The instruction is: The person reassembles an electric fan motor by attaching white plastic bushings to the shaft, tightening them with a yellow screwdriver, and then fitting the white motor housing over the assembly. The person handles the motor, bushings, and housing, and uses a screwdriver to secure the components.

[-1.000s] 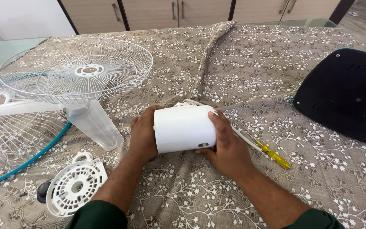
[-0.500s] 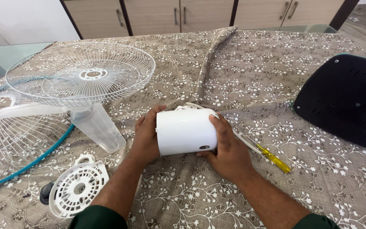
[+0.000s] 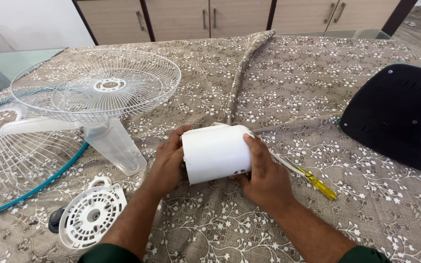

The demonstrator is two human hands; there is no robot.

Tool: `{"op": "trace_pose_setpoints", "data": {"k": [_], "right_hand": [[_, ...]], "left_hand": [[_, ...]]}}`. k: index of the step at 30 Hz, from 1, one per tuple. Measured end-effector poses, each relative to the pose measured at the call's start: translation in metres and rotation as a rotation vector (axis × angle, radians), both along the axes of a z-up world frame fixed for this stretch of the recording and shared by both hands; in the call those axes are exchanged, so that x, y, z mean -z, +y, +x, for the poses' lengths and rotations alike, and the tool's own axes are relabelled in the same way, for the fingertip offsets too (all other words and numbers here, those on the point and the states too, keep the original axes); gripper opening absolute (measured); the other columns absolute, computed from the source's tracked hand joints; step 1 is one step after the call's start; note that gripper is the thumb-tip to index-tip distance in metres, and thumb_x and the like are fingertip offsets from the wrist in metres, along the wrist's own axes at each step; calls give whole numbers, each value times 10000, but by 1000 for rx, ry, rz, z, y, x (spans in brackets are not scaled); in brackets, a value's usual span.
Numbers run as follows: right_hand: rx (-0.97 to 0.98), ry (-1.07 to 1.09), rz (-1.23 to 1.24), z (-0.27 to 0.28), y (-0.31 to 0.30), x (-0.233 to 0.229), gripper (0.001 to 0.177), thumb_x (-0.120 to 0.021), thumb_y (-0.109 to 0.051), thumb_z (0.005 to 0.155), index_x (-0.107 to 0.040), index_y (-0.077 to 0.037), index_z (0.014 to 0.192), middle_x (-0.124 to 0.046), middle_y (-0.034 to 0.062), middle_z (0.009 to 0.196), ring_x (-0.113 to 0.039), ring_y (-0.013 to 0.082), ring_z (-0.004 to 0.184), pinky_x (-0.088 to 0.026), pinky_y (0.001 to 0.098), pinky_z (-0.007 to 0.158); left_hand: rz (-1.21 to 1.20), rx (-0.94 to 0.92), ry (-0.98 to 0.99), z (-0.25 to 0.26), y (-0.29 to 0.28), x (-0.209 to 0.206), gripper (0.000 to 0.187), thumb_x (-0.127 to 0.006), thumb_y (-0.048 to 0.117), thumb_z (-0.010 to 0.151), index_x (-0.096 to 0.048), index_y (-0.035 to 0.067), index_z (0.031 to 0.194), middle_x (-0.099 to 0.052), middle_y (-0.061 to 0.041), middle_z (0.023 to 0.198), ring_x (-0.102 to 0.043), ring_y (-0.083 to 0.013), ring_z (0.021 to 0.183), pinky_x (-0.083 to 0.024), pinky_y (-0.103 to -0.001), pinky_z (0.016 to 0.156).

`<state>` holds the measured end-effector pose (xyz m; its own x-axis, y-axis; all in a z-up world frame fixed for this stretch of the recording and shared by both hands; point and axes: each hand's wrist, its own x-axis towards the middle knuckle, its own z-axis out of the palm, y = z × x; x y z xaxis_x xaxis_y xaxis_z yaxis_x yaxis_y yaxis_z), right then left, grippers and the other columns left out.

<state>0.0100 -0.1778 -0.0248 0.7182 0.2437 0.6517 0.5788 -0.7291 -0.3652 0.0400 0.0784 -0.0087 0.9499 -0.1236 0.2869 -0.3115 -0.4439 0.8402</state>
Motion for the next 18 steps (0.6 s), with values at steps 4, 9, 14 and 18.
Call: {"op": "trace_pose_setpoints", "data": {"k": [4, 9, 14, 18], "right_hand": [[27, 6, -18, -2, 0, 1, 1011, -893, -167, 699, -249, -169, 1479, -592, 262, 1378, -751, 347, 856, -627, 408, 636], [26, 64, -10, -1, -1, 1, 1015, -903, -236, 722, -251, -192, 1499, -618, 227, 1352, -762, 300, 870, -645, 376, 634], [39, 26, -15, -1, -1, -2, 1051, -922, -340, 685, -280, -196, 1504, -610, 221, 1376, -759, 320, 914, -651, 376, 660], [47, 28, -20, -3, -1, -4, 1062, -913, -391, 675, -284, -204, 1510, -594, 209, 1395, -753, 326, 932, -647, 386, 691]], "left_hand": [[29, 59, 83, -15, 7, -7, 997, -599, 336, 754, -228, 181, 1666, -547, -198, 1485, -451, -412, 1405, -176, -535, 1202], [319, 54, -12, -25, -2, -15, 1228, -787, 573, 674, -115, 110, 1591, -610, -218, 1395, -512, -388, 1368, -111, -553, 1237], [284, 32, -83, -25, -6, -16, 1217, -775, 607, 720, -83, 126, 1598, -626, -186, 1440, -510, -383, 1406, -169, -566, 1217], [305, -5, -59, -24, -1, -12, 1336, -726, 668, 724, 119, 140, 1615, -610, -179, 1434, -513, -375, 1383, -160, -578, 1222]]}}
